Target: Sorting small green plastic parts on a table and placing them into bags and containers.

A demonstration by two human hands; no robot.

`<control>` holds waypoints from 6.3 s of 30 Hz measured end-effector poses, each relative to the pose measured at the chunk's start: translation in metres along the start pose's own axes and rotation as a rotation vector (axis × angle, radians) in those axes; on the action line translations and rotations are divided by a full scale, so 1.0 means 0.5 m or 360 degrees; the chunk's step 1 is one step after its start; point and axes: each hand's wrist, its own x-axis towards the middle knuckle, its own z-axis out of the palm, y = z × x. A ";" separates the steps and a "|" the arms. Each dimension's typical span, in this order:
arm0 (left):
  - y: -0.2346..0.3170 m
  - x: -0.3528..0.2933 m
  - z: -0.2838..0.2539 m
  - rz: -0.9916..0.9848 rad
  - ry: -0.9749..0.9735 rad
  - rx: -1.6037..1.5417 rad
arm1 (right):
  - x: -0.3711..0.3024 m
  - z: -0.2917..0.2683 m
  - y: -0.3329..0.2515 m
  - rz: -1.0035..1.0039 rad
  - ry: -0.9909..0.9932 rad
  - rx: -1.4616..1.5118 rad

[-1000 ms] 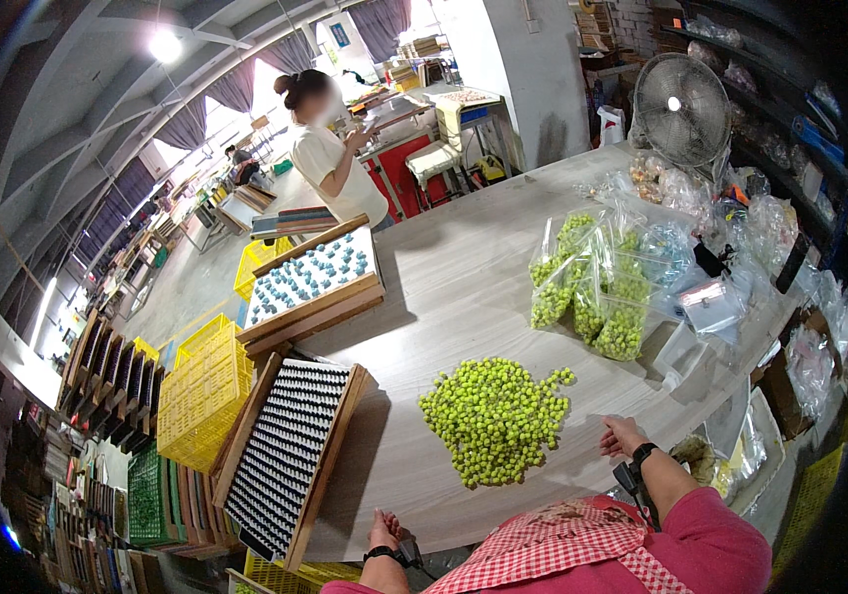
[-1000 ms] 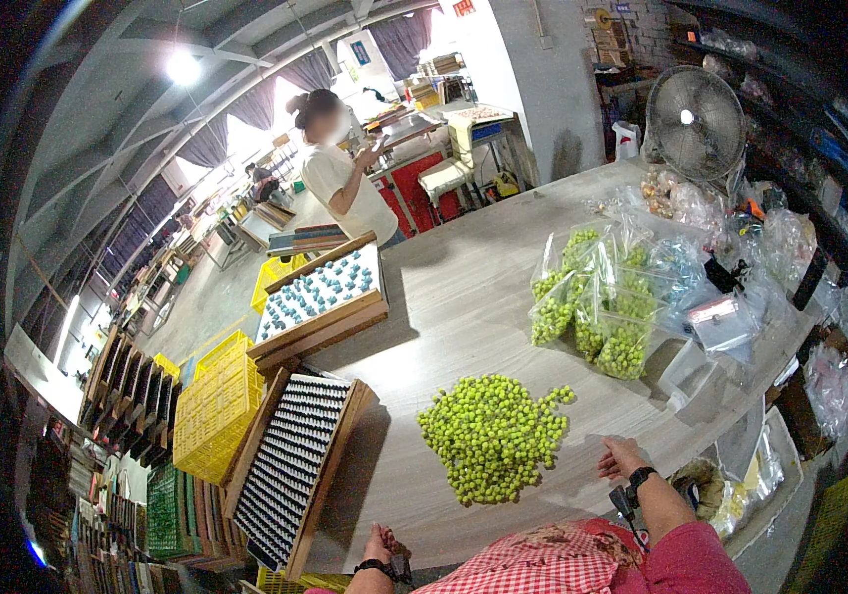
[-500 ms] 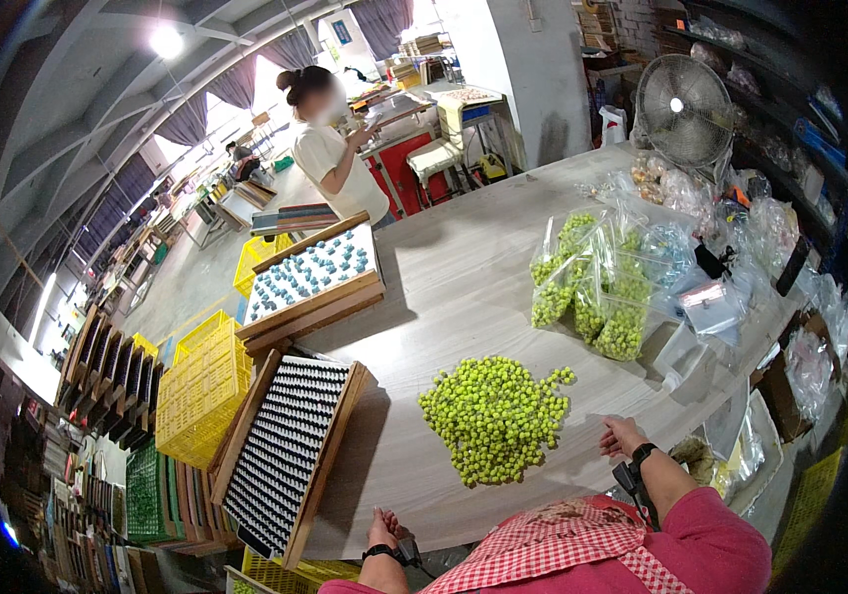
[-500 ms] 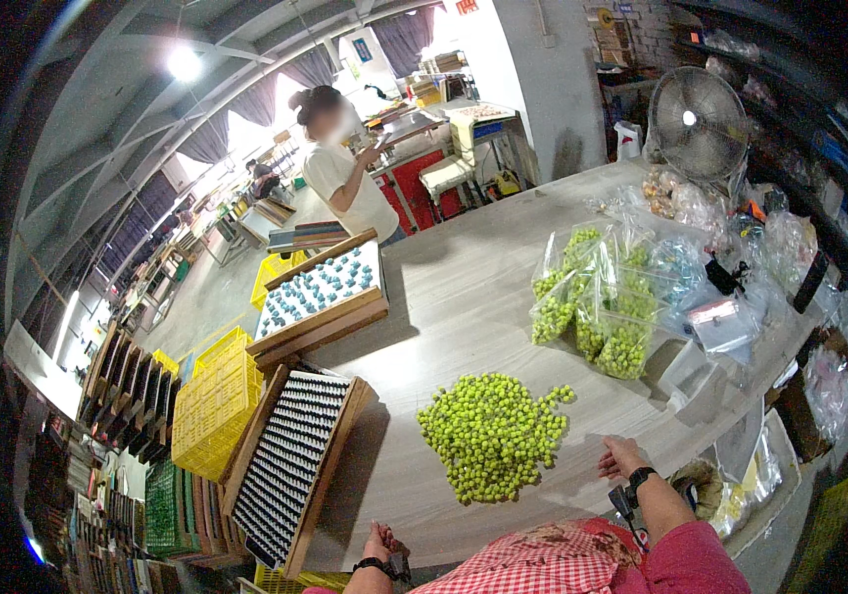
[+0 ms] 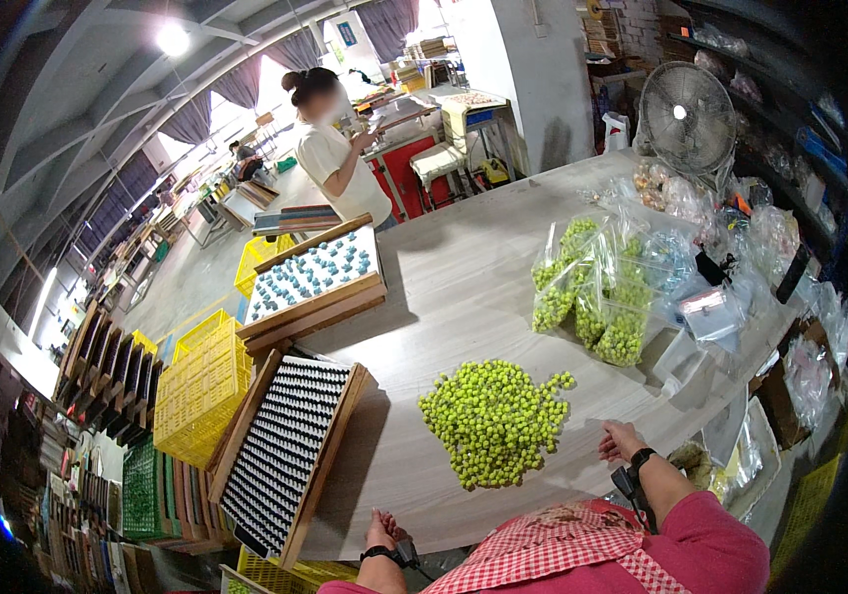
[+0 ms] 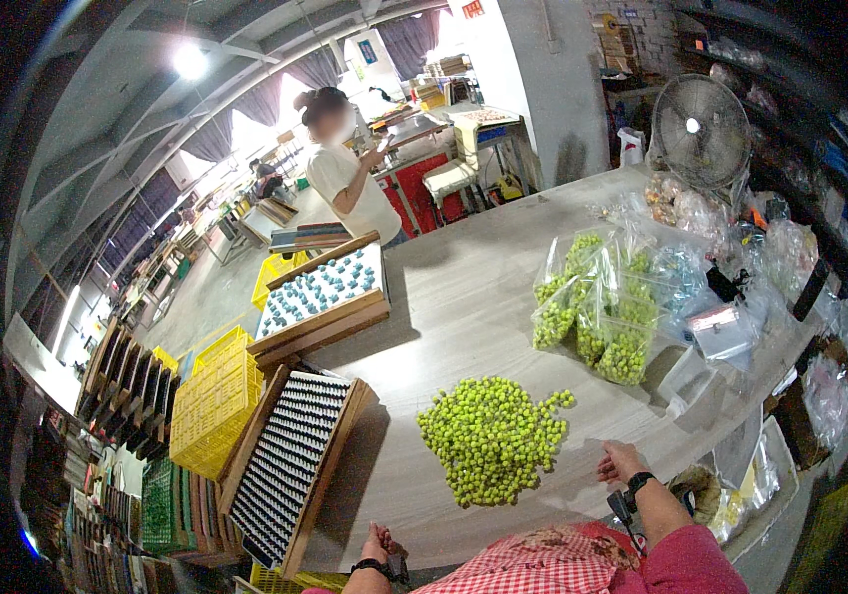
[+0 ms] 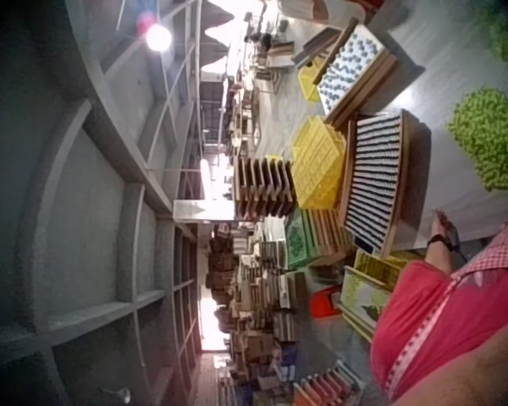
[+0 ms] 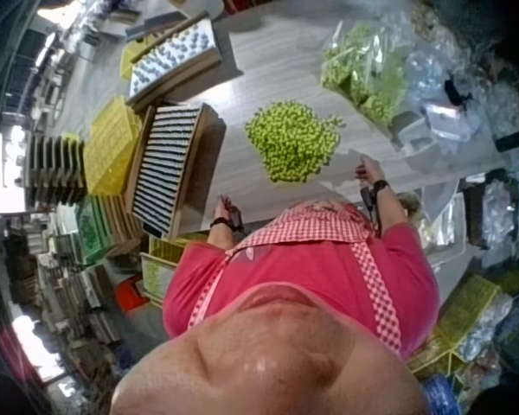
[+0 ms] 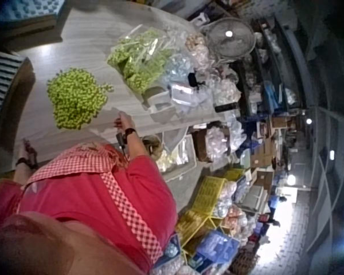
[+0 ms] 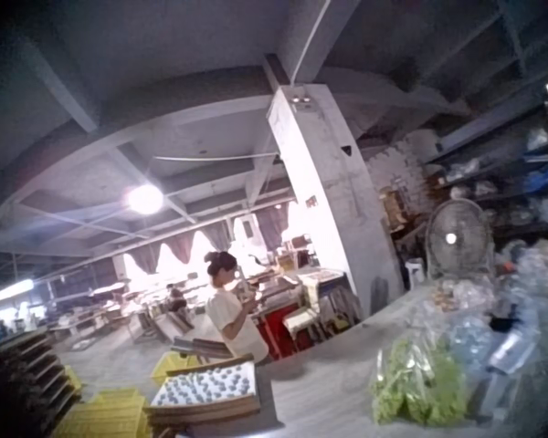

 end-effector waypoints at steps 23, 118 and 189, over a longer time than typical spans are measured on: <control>-0.002 0.024 -0.022 -0.0016 -0.0133 -0.0005 | -0.017 0.009 -0.013 0.0045 -0.0001 0.0037; 0.006 -0.003 -0.003 -0.0007 0.0054 0.0001 | 0.009 0.009 0.000 0.0078 0.0015 -0.0014; 0.005 -0.009 0.004 -0.0013 0.0088 0.0047 | -0.029 0.014 -0.014 -0.0016 0.0041 0.0034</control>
